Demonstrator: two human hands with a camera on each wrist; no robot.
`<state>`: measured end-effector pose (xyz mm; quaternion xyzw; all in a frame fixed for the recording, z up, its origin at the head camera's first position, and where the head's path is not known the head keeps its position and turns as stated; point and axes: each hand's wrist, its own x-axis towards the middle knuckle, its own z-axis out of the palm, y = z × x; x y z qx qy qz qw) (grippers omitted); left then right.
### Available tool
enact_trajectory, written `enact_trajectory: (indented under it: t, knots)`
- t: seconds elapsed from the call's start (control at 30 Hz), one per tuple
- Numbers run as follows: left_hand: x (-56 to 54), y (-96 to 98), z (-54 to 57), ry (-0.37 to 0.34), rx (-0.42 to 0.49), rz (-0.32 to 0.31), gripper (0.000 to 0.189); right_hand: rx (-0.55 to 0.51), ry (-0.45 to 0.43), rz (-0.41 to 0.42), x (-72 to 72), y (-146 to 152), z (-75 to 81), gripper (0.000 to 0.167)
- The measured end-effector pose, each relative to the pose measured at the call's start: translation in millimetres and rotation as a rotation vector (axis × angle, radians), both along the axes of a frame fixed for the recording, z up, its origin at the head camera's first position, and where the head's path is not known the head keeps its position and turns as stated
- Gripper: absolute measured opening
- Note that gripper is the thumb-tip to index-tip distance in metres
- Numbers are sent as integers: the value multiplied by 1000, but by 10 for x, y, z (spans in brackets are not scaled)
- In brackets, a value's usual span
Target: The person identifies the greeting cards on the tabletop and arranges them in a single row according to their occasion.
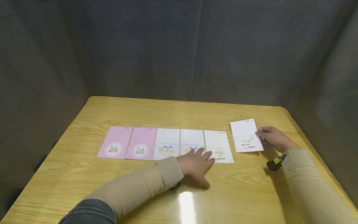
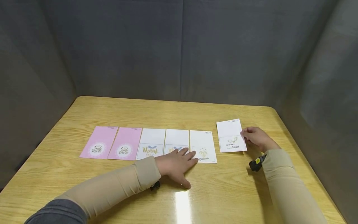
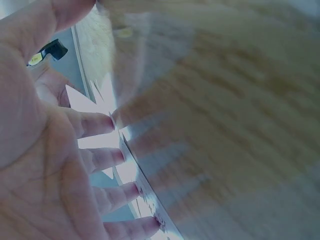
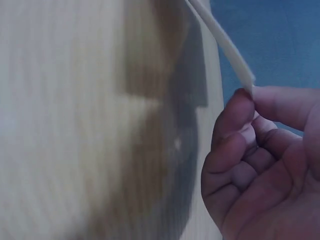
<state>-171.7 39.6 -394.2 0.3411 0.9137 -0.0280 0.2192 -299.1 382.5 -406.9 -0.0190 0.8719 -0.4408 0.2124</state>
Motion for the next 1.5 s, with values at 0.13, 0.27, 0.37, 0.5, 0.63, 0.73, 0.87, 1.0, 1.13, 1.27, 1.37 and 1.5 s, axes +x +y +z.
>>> enact_trajectory:
  t: [0.13, 0.27, 0.37, 0.5, 0.63, 0.73, 0.87, 1.0, 1.13, 1.27, 1.37, 1.5]
  knots:
    - [-18, -3, 0, 1, 9, 9, 100, 50, -17, 28, 33, 13, 10, 33]
    - [-2, -6, -22, -10, 26, 19, 99, 80, -26, 70, 95, 7, -14, 20]
    - [21, -7, -27, -14, 34, 24, 99, 109, -22, 106, 137, 12, -45, 17]
    - [30, -2, -6, -10, 36, 23, 98, 132, 3, 143, 168, 16, -58, 20]
    - [29, 0, -2, -4, 36, 19, 99, 183, 38, 145, 183, -17, -49, 19]
    - [19, 2, -7, -2, 38, 16, 98, 229, 58, 136, 187, -47, -46, 18]
    - [5, 2, -10, 2, 42, 14, 97, 276, 86, 129, 200, -80, -45, 17]
    - [1, 3, -16, 17, 44, 11, 94, 327, 117, 139, 213, -106, -44, 18]
    - [8, 12, -20, 39, 51, 4, 92, 352, 139, 150, 225, -117, -49, 19]
    - [9, -1, -19, 57, 65, 9, 89, 347, 155, 154, 218, -146, -42, 19]
    - [2, -13, -22, 54, 82, 15, 87, 350, 160, 156, 214, -159, -40, 19]
    - [-9, -13, -40, 33, 107, 18, 86, 363, 151, 160, 220, -152, -46, 18]
